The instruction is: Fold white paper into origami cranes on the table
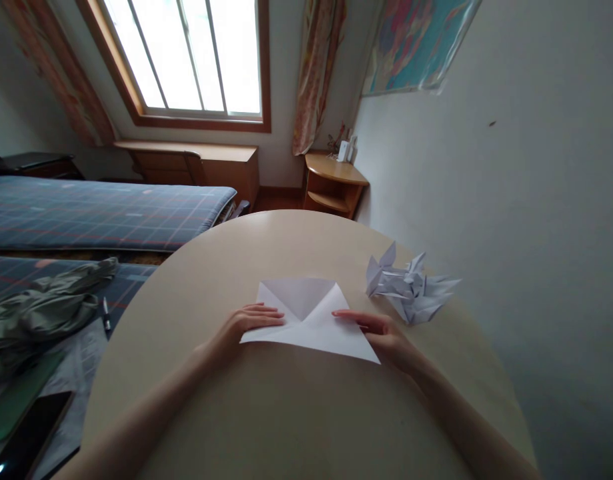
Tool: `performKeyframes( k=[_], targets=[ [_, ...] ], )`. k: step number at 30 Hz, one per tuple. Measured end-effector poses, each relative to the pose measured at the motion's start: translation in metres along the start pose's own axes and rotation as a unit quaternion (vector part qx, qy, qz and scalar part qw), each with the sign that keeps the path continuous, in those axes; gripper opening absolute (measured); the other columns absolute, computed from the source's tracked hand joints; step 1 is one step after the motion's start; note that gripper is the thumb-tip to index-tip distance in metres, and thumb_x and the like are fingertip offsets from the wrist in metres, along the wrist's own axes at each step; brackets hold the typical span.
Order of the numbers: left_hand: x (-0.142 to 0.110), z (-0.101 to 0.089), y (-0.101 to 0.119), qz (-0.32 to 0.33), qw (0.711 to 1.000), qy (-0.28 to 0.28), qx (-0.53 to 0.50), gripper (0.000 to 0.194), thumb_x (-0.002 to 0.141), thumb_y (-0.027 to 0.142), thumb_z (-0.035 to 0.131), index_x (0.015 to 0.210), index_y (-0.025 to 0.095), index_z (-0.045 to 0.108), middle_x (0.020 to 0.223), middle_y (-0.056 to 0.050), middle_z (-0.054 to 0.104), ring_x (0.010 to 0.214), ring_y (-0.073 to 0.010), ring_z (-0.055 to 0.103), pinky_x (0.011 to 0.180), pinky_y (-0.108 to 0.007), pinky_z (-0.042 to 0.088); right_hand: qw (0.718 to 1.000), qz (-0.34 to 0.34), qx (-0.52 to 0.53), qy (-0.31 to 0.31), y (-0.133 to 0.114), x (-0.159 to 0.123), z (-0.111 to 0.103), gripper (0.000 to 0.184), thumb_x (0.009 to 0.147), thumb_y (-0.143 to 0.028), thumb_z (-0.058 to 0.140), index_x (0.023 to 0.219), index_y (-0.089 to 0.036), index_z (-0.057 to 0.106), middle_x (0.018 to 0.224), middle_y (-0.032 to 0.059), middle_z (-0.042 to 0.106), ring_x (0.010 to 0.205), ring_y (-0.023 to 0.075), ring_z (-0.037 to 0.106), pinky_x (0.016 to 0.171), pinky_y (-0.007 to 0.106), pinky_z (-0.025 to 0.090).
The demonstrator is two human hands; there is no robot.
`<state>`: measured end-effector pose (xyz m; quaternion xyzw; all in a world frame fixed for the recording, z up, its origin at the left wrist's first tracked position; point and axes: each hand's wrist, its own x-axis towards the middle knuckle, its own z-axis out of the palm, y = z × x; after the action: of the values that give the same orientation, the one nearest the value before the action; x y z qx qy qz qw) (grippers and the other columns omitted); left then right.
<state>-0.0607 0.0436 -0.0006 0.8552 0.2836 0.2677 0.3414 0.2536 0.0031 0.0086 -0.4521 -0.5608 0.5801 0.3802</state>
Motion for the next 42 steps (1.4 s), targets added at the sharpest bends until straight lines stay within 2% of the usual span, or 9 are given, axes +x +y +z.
performKeyframes(
  k=[5, 8, 11, 14, 20, 29, 36, 39, 42],
  targets=[
    [0.000, 0.012, -0.005, -0.091, 0.990, 0.097, -0.046, 0.028, 0.080, 0.040, 0.057, 0.075, 0.017, 0.073, 0.079, -0.007, 0.073, 0.074, -0.0216, 0.067, 0.071, -0.031, 0.050, 0.994, -0.050, -0.094, 0.038, 0.010, 0.003, 0.002, 0.021, 0.062, -0.037, 0.075, 0.077, -0.023, 0.076, 0.104, 0.0095, 0.069, 0.096, 0.0284, 0.062, 0.084, 0.040, 0.048],
    [-0.002, 0.017, -0.007, -0.130, 0.982, 0.129, -0.049, 0.038, 0.080, 0.045, 0.055, 0.062, 0.014, 0.066, 0.058, -0.002, 0.064, 0.055, -0.0161, 0.059, 0.053, -0.024, 0.044, 0.994, -0.024, -0.064, 0.083, 0.019, 0.004, 0.005, 0.030, 0.066, -0.049, 0.071, 0.072, -0.019, 0.075, 0.088, 0.0084, 0.072, 0.080, 0.0260, 0.064, 0.071, 0.037, 0.050],
    [-0.003, 0.019, -0.005, -0.160, 0.974, 0.150, -0.054, 0.056, 0.081, 0.052, 0.050, 0.040, 0.015, 0.045, 0.037, 0.004, 0.037, 0.037, -0.0078, 0.038, 0.040, -0.020, 0.028, 0.993, 0.023, 0.023, 0.112, 0.020, 0.003, 0.010, 0.037, 0.066, -0.054, 0.069, 0.076, -0.018, 0.072, 0.073, 0.0054, 0.070, 0.070, 0.0239, 0.064, 0.064, 0.035, 0.050],
    [-0.002, 0.018, 0.005, -0.171, 0.969, 0.165, -0.065, 0.057, 0.081, 0.056, 0.045, 0.041, 0.016, 0.037, 0.039, 0.006, 0.029, 0.036, -0.0059, 0.032, 0.038, -0.019, 0.023, 0.987, 0.039, 0.069, 0.138, 0.015, 0.001, 0.013, 0.034, 0.065, -0.051, 0.071, 0.075, -0.019, 0.070, 0.071, 0.0038, 0.069, 0.067, 0.0221, 0.063, 0.063, 0.032, 0.050],
    [0.002, 0.017, 0.023, -0.167, 0.927, 0.279, -0.187, 0.030, 0.074, 0.042, 0.064, 0.086, 0.018, 0.052, 0.085, -0.003, 0.059, 0.085, -0.0189, 0.059, 0.067, -0.025, 0.048, 0.982, 0.011, 0.060, 0.181, 0.010, 0.002, 0.016, 0.036, 0.058, -0.047, 0.078, 0.075, -0.020, 0.062, 0.078, 0.0048, 0.068, 0.073, 0.0227, 0.063, 0.067, 0.033, 0.051],
    [0.003, 0.022, 0.019, -0.156, 0.924, 0.147, -0.316, 0.045, 0.079, 0.044, 0.054, 0.116, 0.018, 0.056, 0.130, -0.011, 0.053, 0.123, -0.0277, 0.045, 0.103, -0.041, 0.032, 0.984, -0.034, 0.026, 0.176, 0.006, 0.000, 0.018, 0.039, 0.061, -0.044, 0.077, 0.089, -0.021, 0.060, 0.084, 0.0035, 0.065, 0.075, 0.0201, 0.061, 0.062, 0.030, 0.050],
    [0.003, 0.034, 0.036, -0.213, 0.910, 0.049, -0.352, 0.068, 0.069, 0.060, 0.063, 0.120, 0.017, 0.052, 0.109, -0.013, 0.064, 0.085, -0.0214, 0.063, 0.071, -0.031, 0.048, 0.984, -0.038, -0.027, 0.170, 0.000, -0.005, 0.020, 0.035, 0.061, -0.045, 0.076, 0.084, -0.021, 0.064, 0.076, 0.0029, 0.065, 0.070, 0.0206, 0.061, 0.053, 0.028, 0.046],
    [0.002, 0.049, 0.047, -0.276, 0.892, 0.028, -0.356, 0.065, 0.058, 0.055, 0.074, 0.108, 0.016, 0.057, 0.085, -0.006, 0.067, 0.074, -0.0197, 0.064, 0.060, -0.026, 0.047, 0.981, -0.052, -0.075, 0.170, -0.004, -0.008, 0.026, 0.030, 0.065, -0.044, 0.073, 0.084, -0.021, 0.066, 0.079, 0.0043, 0.066, 0.072, 0.0211, 0.060, 0.054, 0.028, 0.046],
    [0.001, 0.064, 0.057, -0.309, 0.866, 0.026, -0.392, 0.056, 0.051, 0.044, 0.082, 0.093, 0.014, 0.059, 0.084, -0.006, 0.067, 0.067, -0.0186, 0.064, 0.053, -0.024, 0.047, 0.976, -0.072, -0.115, 0.169, -0.006, -0.011, 0.032, 0.024, 0.068, -0.042, 0.070, 0.082, -0.022, 0.067, 0.081, 0.0045, 0.066, 0.074, 0.0213, 0.059, 0.057, 0.029, 0.047]
  ],
)
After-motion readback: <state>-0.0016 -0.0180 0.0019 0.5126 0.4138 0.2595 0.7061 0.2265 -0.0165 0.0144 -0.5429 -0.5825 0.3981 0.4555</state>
